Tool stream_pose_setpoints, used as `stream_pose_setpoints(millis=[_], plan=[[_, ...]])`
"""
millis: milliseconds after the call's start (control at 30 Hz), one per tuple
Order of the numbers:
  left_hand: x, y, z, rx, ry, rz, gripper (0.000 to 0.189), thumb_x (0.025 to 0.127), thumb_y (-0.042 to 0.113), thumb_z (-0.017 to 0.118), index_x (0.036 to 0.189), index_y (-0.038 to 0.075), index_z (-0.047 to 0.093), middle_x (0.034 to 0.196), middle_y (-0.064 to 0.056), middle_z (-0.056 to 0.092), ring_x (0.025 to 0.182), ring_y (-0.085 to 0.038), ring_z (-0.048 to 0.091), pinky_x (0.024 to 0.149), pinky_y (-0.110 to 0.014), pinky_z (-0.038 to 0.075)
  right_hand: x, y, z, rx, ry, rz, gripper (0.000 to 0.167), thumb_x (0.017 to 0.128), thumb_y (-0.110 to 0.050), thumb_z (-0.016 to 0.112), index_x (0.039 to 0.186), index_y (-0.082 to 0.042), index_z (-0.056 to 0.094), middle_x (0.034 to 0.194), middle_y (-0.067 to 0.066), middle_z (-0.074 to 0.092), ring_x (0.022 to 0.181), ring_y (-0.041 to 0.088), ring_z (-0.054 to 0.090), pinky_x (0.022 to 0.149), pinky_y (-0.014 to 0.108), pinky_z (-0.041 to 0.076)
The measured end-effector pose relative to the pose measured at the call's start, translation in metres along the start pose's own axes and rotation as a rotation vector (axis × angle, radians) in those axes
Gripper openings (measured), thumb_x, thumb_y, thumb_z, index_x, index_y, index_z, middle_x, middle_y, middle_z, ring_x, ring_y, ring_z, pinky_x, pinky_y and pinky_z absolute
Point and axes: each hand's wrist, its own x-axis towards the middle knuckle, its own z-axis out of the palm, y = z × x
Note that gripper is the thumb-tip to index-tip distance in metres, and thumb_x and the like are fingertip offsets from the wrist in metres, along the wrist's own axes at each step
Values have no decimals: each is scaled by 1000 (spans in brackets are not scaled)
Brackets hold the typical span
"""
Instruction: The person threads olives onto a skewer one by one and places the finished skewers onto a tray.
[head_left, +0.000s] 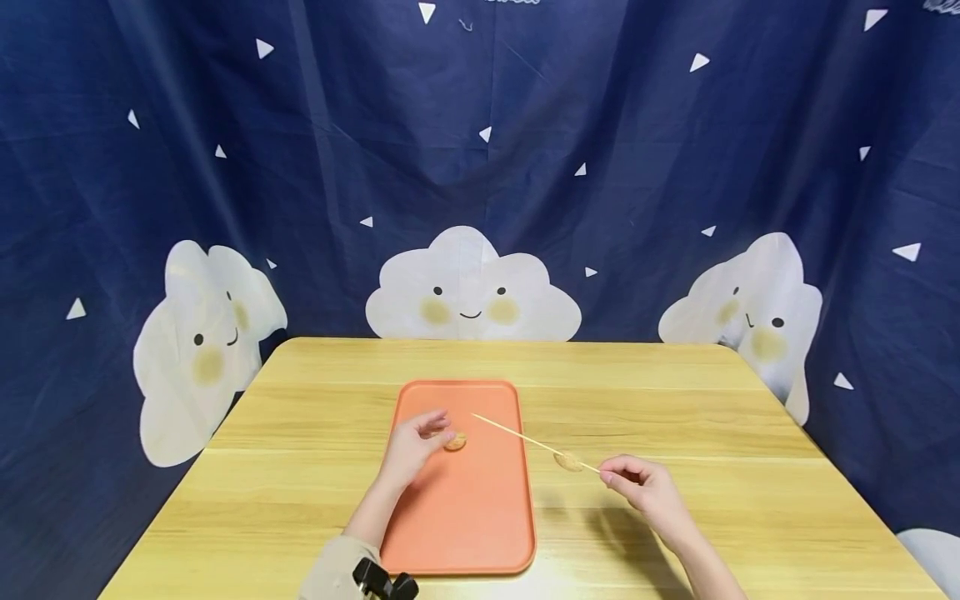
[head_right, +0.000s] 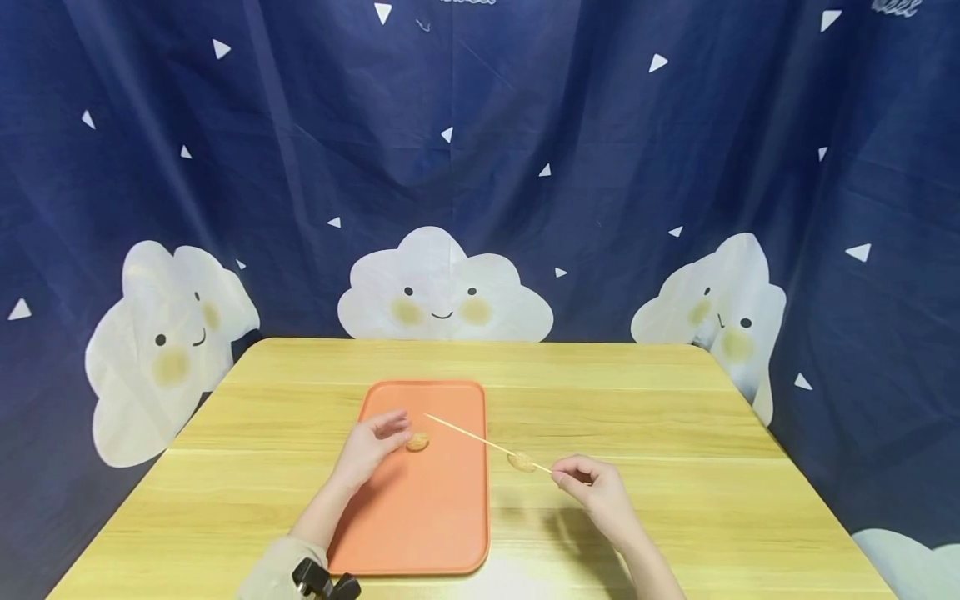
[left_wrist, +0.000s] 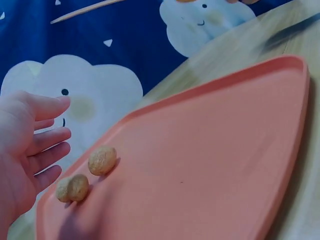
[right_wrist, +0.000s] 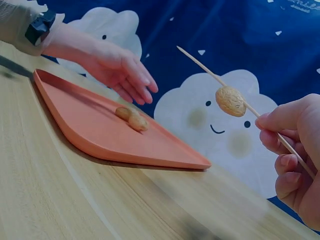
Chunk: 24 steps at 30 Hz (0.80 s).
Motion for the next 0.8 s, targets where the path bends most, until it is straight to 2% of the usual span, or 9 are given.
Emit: stream_pose_setpoints(millis=[233, 400, 533, 600, 800], plan=[[6, -10, 9, 108, -20, 1, 36, 81, 4, 69, 113, -11, 60, 100, -21, 66, 95, -32, 62, 82, -41, 50, 2, 0, -1, -26, 2, 16, 20, 86, -6, 64, 92, 12, 62, 69, -7, 57, 52, 1, 37, 42, 19, 33], [7, -16, 13, 204, -41, -22, 39, 81, 9, 71, 116, -7, 61, 104, -18, 65, 98, -31, 61, 83, -41, 50, 0, 0, 0, -32, 9, 30, 19, 86, -6, 63, 92, 12, 62, 70, -7, 57, 53, 2, 39, 42, 19, 34], [7, -22, 14, 290, -73, -8, 40, 81, 11, 71, 116, -5, 62, 108, -17, 64, 102, -31, 59, 86, -42, 48, -1, 0, 0, -31, 11, 36, 19, 86, -6, 63, 92, 12, 62, 71, -7, 58, 55, 2, 40, 42, 19, 34], [7, -24, 14, 298, -81, 1, 39, 80, 9, 72, 115, -5, 62, 110, -18, 64, 104, -32, 57, 88, -43, 47, -1, 0, 0, -32, 8, 34, 19, 86, -6, 63, 92, 12, 62, 71, -7, 58, 55, 2, 41, 42, 19, 34], [8, -27, 15, 379, -50, 34, 37, 76, 5, 74, 111, -2, 65, 107, -14, 65, 104, -33, 57, 87, -44, 47, 0, 0, 0, -27, 11, 28, 19, 86, -6, 63, 92, 11, 62, 70, -7, 57, 54, 2, 39, 42, 19, 33]])
